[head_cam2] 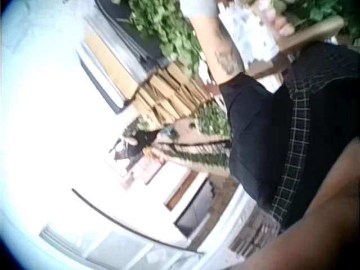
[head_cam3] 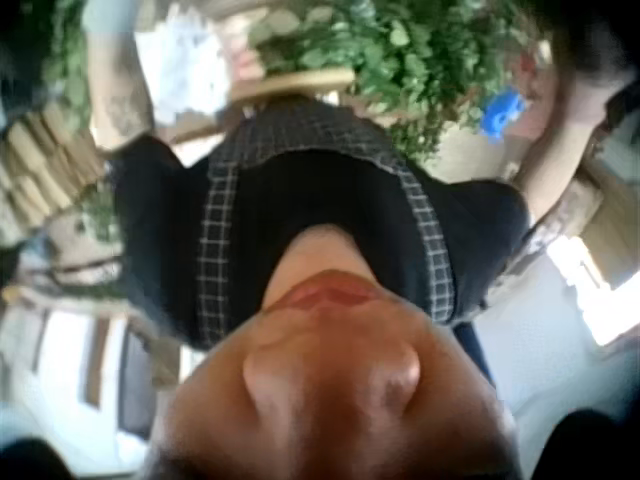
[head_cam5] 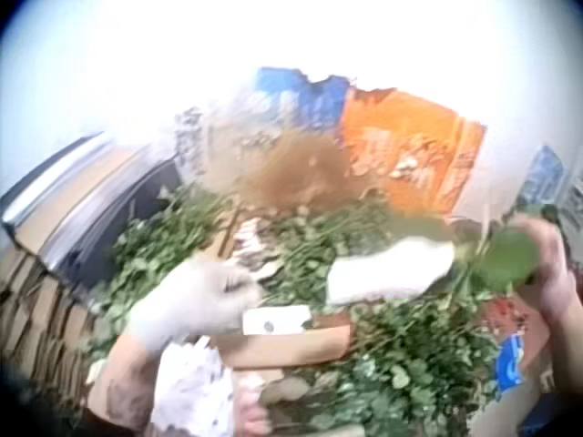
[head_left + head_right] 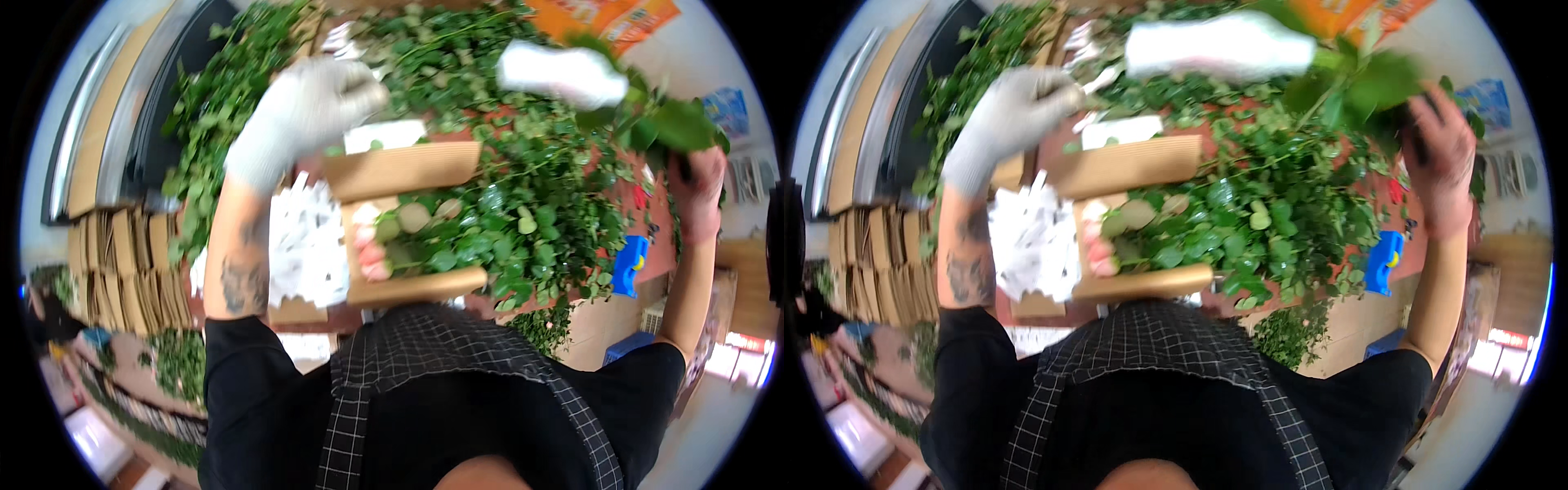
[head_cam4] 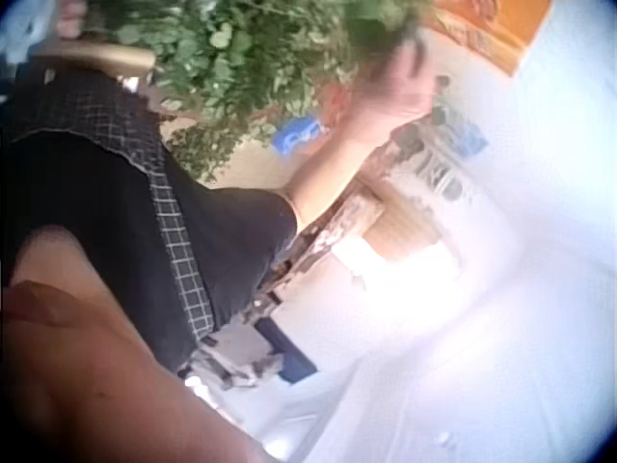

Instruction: The person places roses one at a time into a cardboard protective sleeve, then reaches for more roses from a pile on the table and repeats the process.

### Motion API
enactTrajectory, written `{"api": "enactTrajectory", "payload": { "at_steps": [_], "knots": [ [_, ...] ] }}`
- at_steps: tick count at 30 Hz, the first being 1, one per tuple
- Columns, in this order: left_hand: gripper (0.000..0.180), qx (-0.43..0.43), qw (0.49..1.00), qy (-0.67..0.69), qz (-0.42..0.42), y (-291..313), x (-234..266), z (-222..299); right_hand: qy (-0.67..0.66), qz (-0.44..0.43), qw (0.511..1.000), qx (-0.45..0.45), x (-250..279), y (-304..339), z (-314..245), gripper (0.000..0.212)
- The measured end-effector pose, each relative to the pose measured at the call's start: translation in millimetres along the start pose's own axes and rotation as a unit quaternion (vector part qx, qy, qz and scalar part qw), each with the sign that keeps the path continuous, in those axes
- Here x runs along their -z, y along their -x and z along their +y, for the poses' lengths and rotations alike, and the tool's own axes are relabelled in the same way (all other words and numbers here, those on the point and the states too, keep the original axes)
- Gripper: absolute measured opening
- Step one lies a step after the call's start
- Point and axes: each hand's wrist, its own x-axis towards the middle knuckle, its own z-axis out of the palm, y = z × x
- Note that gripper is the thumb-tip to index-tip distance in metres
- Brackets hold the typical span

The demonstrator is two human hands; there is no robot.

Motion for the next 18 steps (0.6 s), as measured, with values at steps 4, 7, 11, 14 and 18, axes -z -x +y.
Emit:
{"api": "enactTrajectory", "payload": {
  "at_steps": [4,7,11,14,18],
  "knots": [
    [0.02,-0.013,0.99,0.108,-0.089,137,-49,21,-0.114,-0.105,0.978,0.139,-26,-1,-84,0.045],
    [0.037,0.04,0.998,0.017,-0.045,152,-111,9,-0.051,-0.103,0.971,0.207,-65,19,-129,0.042],
    [0.048,-0.029,0.993,-0.077,0.089,158,-157,-7,-0.124,-0.178,0.955,0.202,-96,16,-168,0.039],
    [0.056,0.029,0.999,-0.036,-0.003,152,-163,-4,-0.144,-0.255,0.946,0.141,-118,20,-185,0.032],
    [0.057,0.026,0.999,-0.038,0.006,152,-165,-5,-0.107,-0.227,0.957,0.147,-92,10,-201,0.036]
  ]
}}
